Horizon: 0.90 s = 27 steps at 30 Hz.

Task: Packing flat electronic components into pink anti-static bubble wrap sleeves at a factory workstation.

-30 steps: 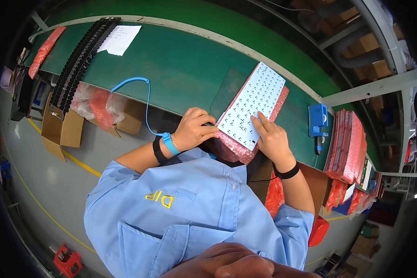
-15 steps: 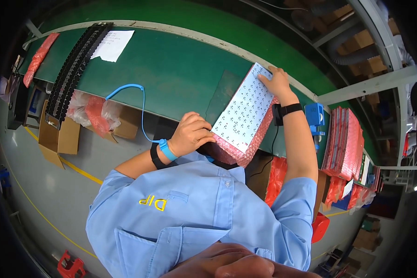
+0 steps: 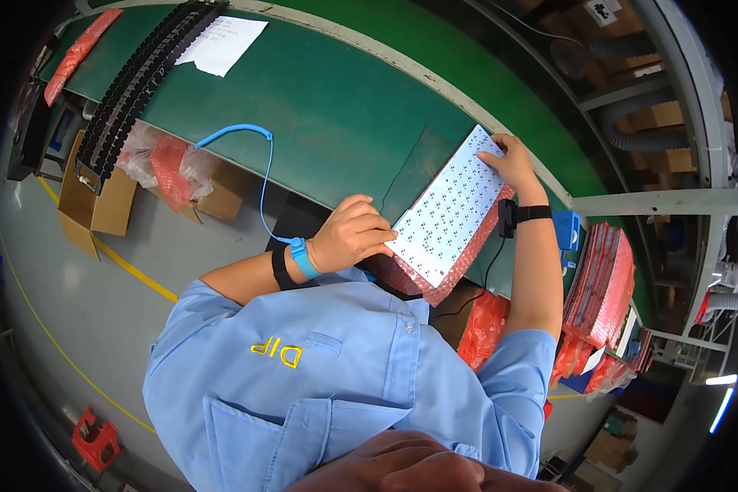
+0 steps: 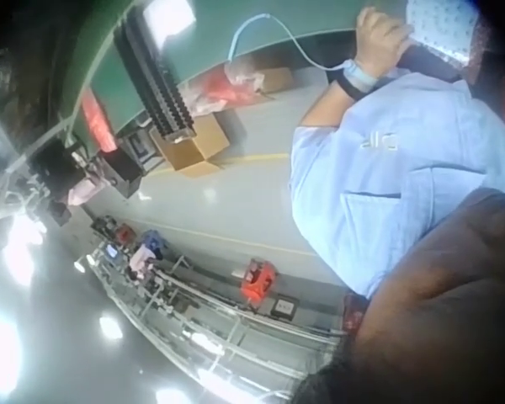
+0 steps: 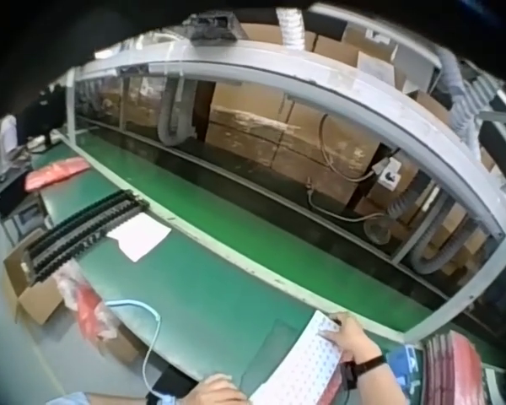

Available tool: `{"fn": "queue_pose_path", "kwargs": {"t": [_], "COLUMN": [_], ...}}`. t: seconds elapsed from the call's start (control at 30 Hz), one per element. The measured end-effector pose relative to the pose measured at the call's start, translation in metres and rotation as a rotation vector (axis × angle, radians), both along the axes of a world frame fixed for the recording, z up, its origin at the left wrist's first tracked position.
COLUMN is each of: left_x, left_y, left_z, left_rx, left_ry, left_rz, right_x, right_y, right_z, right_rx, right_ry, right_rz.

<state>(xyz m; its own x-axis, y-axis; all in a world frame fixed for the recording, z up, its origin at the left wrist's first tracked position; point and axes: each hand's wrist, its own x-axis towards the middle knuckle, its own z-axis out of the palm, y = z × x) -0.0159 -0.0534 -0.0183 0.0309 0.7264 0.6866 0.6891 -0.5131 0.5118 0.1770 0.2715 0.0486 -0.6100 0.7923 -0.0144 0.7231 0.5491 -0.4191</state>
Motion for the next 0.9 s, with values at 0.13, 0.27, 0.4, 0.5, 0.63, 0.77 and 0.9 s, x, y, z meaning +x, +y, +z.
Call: {"fn": "queue_pose_path", "kwargs": {"t": [0.13, 0.27, 0.4, 0.5, 0.63, 0.77, 0.9], "left_x": [-0.003, 0.001, 0.001, 0.004, 0.006, -0.002, 0.005], "left_y": [0.0, 0.0, -0.002, -0.003, -0.004, -0.004, -0.003], "left_z": [0.008, 0.004, 0.0, 0.011, 0.024, 0.017, 0.026], "left_rx": [-0.007, -0.003, -0.009, -0.037, -0.088, -0.192, -0.49], "left_ry": [0.01, 0.016, 0.026, -0.007, -0.006, -0.081, -0.56], "left_rz": [-0.032, -0.013, -0.019, 0.024, 0.094, -0.115, -0.542], "right_x": [-0.007, -0.015, -0.018, -0.011, -0.003, -0.002, 0.04], "right_y": [0.007, 0.01, 0.013, 0.015, -0.022, -0.099, -0.155], "right_z": [0.007, 0.017, 0.033, 0.063, 0.147, 0.225, 0.296], "right_rx": [-0.129, -0.262, -0.314, -0.318, -0.474, -0.301, -0.004], "right_ry": [-0.059, -0.096, -0.145, -0.18, 0.001, -0.057, 0.077], "right_rz": [-0.056, -0.102, -0.082, -0.055, 0.124, 0.366, 0.474]}}
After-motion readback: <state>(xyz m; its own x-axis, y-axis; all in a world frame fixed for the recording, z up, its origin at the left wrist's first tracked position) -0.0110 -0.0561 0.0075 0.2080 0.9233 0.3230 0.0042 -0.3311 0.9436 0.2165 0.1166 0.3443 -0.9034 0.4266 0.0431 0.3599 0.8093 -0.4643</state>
